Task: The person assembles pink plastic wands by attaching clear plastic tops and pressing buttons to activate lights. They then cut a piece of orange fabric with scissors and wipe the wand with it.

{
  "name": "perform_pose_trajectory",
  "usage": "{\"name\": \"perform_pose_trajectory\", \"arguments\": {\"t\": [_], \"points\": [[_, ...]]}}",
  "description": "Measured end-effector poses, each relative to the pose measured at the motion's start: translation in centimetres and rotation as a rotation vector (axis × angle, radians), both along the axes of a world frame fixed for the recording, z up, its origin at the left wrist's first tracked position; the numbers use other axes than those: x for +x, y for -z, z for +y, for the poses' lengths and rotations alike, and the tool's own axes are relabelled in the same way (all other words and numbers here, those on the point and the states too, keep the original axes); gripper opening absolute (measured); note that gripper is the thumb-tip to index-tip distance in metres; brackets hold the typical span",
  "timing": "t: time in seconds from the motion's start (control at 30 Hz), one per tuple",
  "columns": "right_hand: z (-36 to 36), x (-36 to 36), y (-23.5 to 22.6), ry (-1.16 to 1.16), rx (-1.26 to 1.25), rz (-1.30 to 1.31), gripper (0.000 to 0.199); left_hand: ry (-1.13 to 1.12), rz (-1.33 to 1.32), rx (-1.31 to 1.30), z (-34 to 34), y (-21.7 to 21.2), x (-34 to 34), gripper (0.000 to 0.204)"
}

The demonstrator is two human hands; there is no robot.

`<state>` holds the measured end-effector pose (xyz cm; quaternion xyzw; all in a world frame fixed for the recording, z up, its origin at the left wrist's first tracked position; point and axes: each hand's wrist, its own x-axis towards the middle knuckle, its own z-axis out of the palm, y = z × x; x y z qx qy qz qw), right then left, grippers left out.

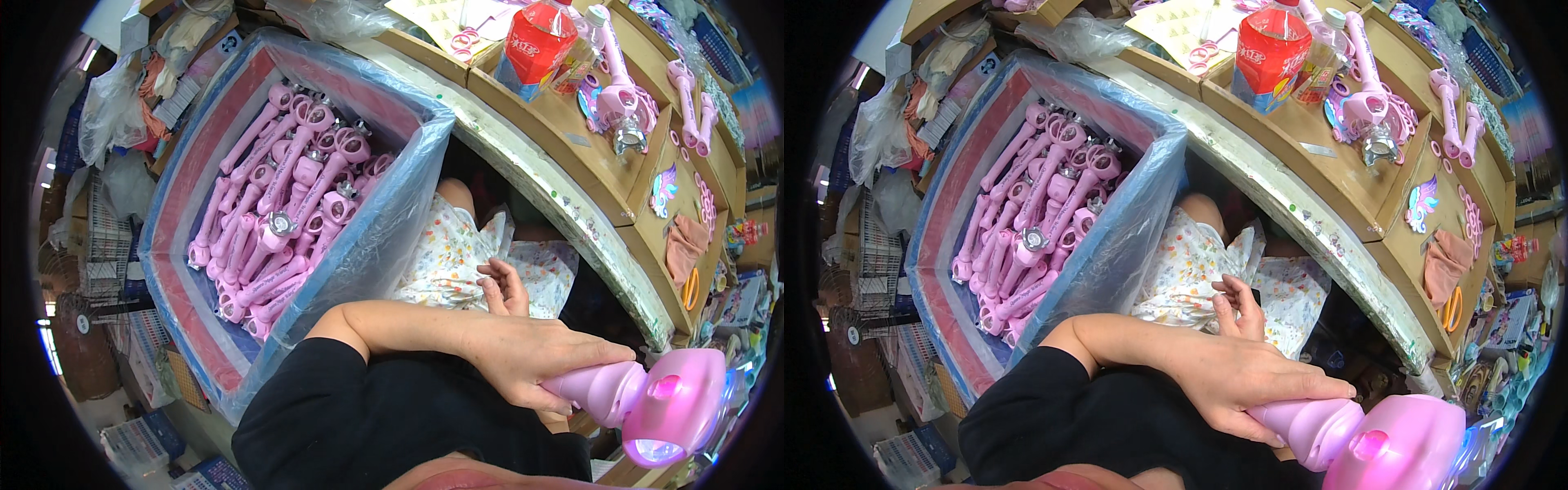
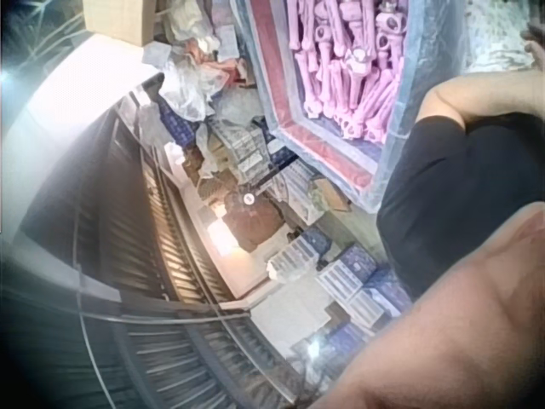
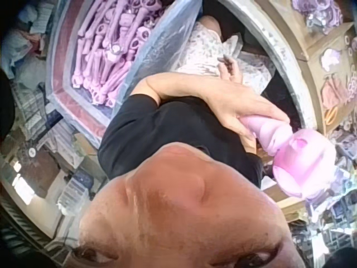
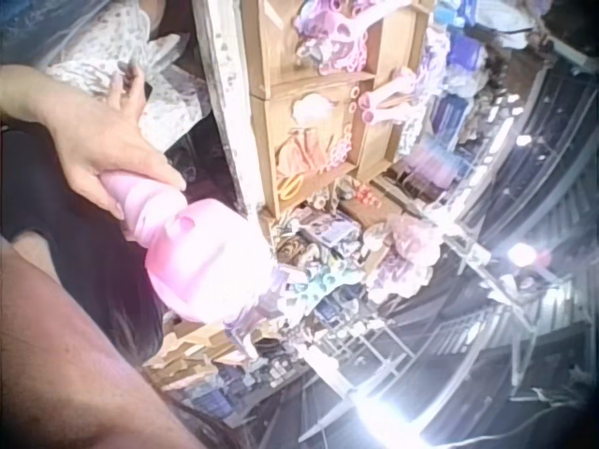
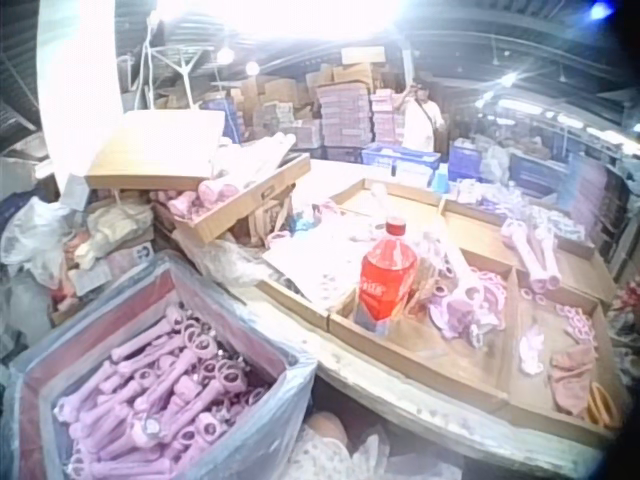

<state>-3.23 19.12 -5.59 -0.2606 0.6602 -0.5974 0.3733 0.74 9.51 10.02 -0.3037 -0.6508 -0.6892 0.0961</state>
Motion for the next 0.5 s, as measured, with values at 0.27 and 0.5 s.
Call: {"name": "perform_pose_trajectory", "arguments": {"t": [0.27,0.5], "points": [[-0.27,0.26,-0.96,-0.021,0.029,0.011,0.038,0.034,0.001,-0.019,-0.09,-0.4,-0.05,0.084],[-0.21,0.23,-0.71,-0.064,0.041,0.052,0.037,0.037,-0.021,-0.006,-0.22,-0.68,-0.09,0.082]]}}
